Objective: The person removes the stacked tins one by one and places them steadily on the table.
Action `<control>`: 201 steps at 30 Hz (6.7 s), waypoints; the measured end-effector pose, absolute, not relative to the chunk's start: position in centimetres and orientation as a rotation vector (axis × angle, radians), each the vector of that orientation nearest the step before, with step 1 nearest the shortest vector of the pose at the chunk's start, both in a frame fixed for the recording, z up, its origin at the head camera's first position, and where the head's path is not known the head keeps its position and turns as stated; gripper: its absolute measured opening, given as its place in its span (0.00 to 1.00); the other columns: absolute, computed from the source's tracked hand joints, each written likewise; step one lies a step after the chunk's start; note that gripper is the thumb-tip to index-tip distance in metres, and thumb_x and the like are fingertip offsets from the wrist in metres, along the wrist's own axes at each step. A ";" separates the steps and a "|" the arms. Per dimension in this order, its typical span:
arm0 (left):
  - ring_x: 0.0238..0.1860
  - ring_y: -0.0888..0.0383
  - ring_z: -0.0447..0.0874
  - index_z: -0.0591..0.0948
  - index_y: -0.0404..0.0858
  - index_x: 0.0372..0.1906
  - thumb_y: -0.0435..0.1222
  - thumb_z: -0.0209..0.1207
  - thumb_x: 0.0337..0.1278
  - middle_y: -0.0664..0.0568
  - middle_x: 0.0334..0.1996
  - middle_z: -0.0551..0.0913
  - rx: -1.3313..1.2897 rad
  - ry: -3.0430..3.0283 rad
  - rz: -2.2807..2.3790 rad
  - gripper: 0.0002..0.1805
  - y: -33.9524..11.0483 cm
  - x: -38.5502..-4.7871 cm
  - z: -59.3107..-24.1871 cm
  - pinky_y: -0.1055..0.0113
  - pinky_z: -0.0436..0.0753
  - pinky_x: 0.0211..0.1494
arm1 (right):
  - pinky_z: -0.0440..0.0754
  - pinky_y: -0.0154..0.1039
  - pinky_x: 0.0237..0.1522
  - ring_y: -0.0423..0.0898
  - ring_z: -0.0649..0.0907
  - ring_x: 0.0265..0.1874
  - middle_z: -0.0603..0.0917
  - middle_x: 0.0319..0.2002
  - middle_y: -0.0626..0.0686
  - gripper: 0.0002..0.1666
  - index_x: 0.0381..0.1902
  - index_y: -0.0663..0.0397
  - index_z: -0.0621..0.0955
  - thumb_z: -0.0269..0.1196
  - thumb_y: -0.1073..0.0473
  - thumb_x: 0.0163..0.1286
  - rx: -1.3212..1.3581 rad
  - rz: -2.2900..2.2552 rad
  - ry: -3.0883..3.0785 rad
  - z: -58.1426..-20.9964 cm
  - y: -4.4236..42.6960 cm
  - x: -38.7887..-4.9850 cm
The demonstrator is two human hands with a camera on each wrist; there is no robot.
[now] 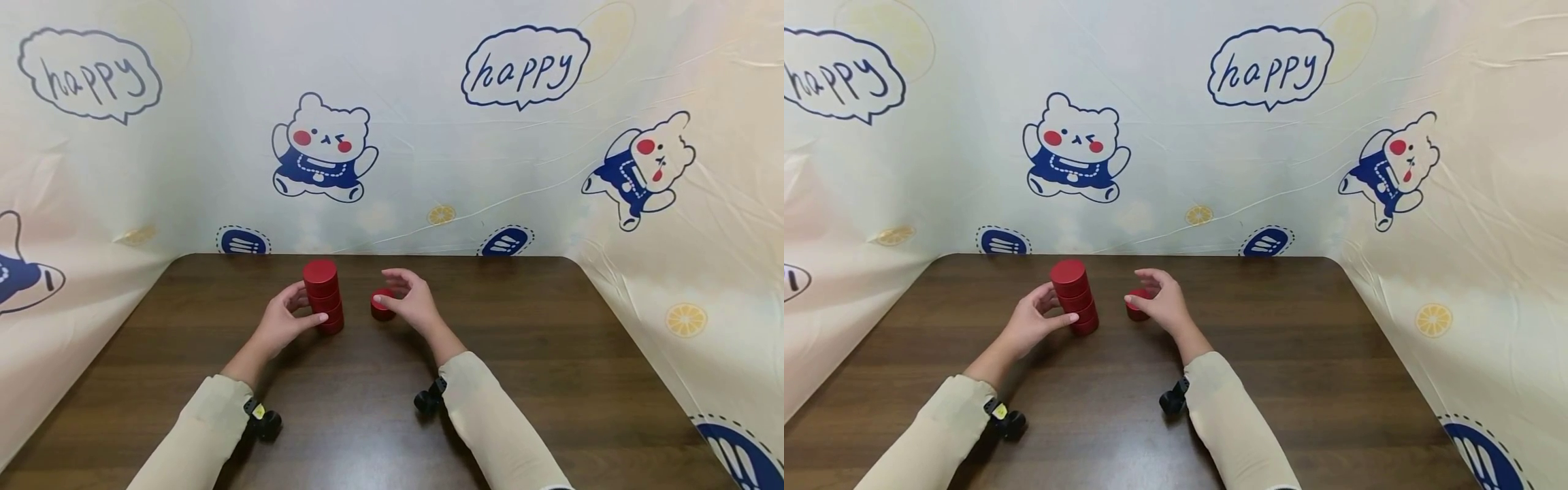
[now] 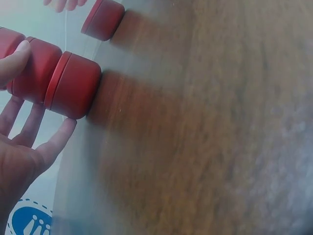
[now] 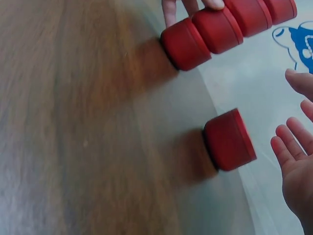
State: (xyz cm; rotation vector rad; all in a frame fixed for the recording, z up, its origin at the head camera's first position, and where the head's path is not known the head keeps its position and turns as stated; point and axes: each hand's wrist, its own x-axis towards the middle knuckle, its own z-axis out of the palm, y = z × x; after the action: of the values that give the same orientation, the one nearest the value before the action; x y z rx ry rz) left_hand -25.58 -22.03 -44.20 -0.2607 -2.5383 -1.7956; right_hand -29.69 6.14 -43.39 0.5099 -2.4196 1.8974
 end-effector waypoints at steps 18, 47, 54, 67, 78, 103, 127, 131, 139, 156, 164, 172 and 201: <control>0.62 0.41 0.72 0.66 0.44 0.70 0.45 0.74 0.46 0.43 0.63 0.74 -0.262 -2.552 -1.773 0.45 -22.0 -25.7 -44.3 0.42 0.73 0.62 | 0.78 0.44 0.57 0.52 0.78 0.57 0.78 0.59 0.52 0.32 0.60 0.50 0.77 0.73 0.58 0.58 0.718 1.834 -2.407 -40.6 3.9 -29.0; 0.63 0.36 0.69 0.64 0.35 0.70 0.31 0.69 0.54 0.35 0.65 0.71 -0.290 -2.549 -1.841 0.39 -20.8 -23.7 -41.0 0.39 0.68 0.64 | 0.80 0.47 0.55 0.49 0.79 0.57 0.77 0.62 0.47 0.39 0.66 0.44 0.74 0.74 0.56 0.57 0.885 1.837 -2.435 -38.8 -0.4 -28.6; 0.63 0.38 0.70 0.65 0.39 0.71 0.34 0.70 0.52 0.38 0.65 0.72 -0.321 -2.535 -1.820 0.41 -21.8 -25.2 -43.2 0.40 0.69 0.64 | 0.81 0.45 0.53 0.47 0.79 0.55 0.77 0.61 0.44 0.40 0.66 0.41 0.74 0.75 0.56 0.56 0.848 1.902 -2.417 -38.8 -1.0 -28.4; 0.61 0.41 0.72 0.66 0.43 0.70 0.37 0.73 0.49 0.42 0.63 0.74 -0.326 -2.526 -1.805 0.42 -22.3 -25.8 -43.9 0.43 0.73 0.62 | 0.81 0.42 0.51 0.44 0.79 0.52 0.79 0.59 0.46 0.39 0.66 0.45 0.74 0.74 0.56 0.56 0.810 1.861 -2.428 -38.5 -2.0 -28.3; 0.62 0.35 0.70 0.65 0.35 0.70 0.29 0.69 0.52 0.34 0.64 0.71 -0.309 -2.551 -1.824 0.40 -21.2 -24.1 -41.3 0.41 0.71 0.62 | 0.79 0.48 0.55 0.41 0.80 0.50 0.80 0.57 0.46 0.37 0.63 0.42 0.76 0.75 0.58 0.55 0.788 1.896 -2.386 -38.6 -1.9 -28.1; 0.62 0.36 0.71 0.64 0.34 0.70 0.29 0.69 0.52 0.34 0.64 0.71 -0.301 -2.559 -1.809 0.40 -21.0 -23.9 -40.9 0.42 0.73 0.62 | 0.78 0.46 0.57 0.45 0.80 0.52 0.80 0.57 0.51 0.36 0.63 0.49 0.77 0.74 0.64 0.55 0.796 1.933 -2.315 -38.3 -0.9 -27.7; 0.59 0.43 0.74 0.68 0.46 0.68 0.40 0.74 0.47 0.45 0.61 0.76 -0.288 -2.555 -1.766 0.41 -21.9 -25.5 -43.9 0.47 0.79 0.57 | 0.77 0.48 0.58 0.54 0.79 0.55 0.78 0.58 0.60 0.36 0.64 0.61 0.74 0.71 0.69 0.57 0.830 1.962 -2.276 -37.6 1.3 -25.6; 0.60 0.43 0.74 0.68 0.46 0.68 0.40 0.74 0.46 0.45 0.61 0.76 -0.285 -2.556 -1.763 0.42 -21.9 -25.5 -43.9 0.47 0.78 0.57 | 0.77 0.48 0.58 0.53 0.79 0.55 0.79 0.58 0.57 0.37 0.65 0.55 0.75 0.73 0.67 0.56 0.809 1.992 -2.254 -39.2 1.3 -26.8; 0.60 0.43 0.74 0.68 0.45 0.69 0.40 0.74 0.47 0.45 0.62 0.76 -0.286 -2.564 -1.758 0.42 -22.0 -25.5 -43.9 0.47 0.78 0.57 | 0.77 0.55 0.58 0.46 0.80 0.52 0.80 0.57 0.49 0.37 0.64 0.48 0.76 0.74 0.62 0.56 0.794 1.975 -2.251 -40.0 1.9 -26.8; 0.60 0.43 0.74 0.68 0.46 0.69 0.40 0.74 0.46 0.45 0.61 0.76 -0.287 -2.560 -1.764 0.42 -21.9 -25.6 -43.8 0.46 0.78 0.58 | 0.78 0.47 0.58 0.54 0.78 0.56 0.77 0.59 0.59 0.37 0.65 0.60 0.73 0.72 0.68 0.57 0.799 1.946 -2.266 -38.8 3.0 -25.3; 0.60 0.43 0.74 0.68 0.45 0.69 0.40 0.74 0.46 0.45 0.61 0.76 -0.288 -2.556 -1.762 0.43 -22.0 -25.7 -44.0 0.45 0.77 0.59 | 0.79 0.43 0.55 0.53 0.79 0.54 0.78 0.57 0.62 0.34 0.62 0.64 0.74 0.71 0.71 0.56 0.777 1.954 -2.241 -37.5 3.6 -23.9; 0.60 0.42 0.75 0.67 0.43 0.69 0.38 0.74 0.47 0.43 0.61 0.76 -0.299 -2.552 -1.755 0.42 -22.1 -25.9 -44.1 0.45 0.77 0.59 | 0.78 0.46 0.57 0.55 0.79 0.54 0.77 0.58 0.63 0.35 0.62 0.66 0.74 0.71 0.71 0.56 0.750 1.989 -2.225 -38.0 4.4 -24.3; 0.61 0.37 0.71 0.66 0.34 0.69 0.30 0.69 0.52 0.35 0.62 0.73 -0.279 -2.584 -1.793 0.39 -20.7 -23.5 -40.4 0.43 0.74 0.60 | 0.79 0.42 0.56 0.50 0.80 0.52 0.80 0.56 0.54 0.36 0.61 0.58 0.77 0.74 0.70 0.53 0.607 2.012 -2.145 -42.6 7.1 -26.5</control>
State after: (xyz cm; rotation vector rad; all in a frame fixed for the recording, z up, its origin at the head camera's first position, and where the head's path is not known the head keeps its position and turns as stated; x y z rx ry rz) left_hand -23.52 -20.66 -40.36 -0.2794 -2.5842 -1.7929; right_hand -26.52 7.08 -42.58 0.6075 -2.1451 2.0125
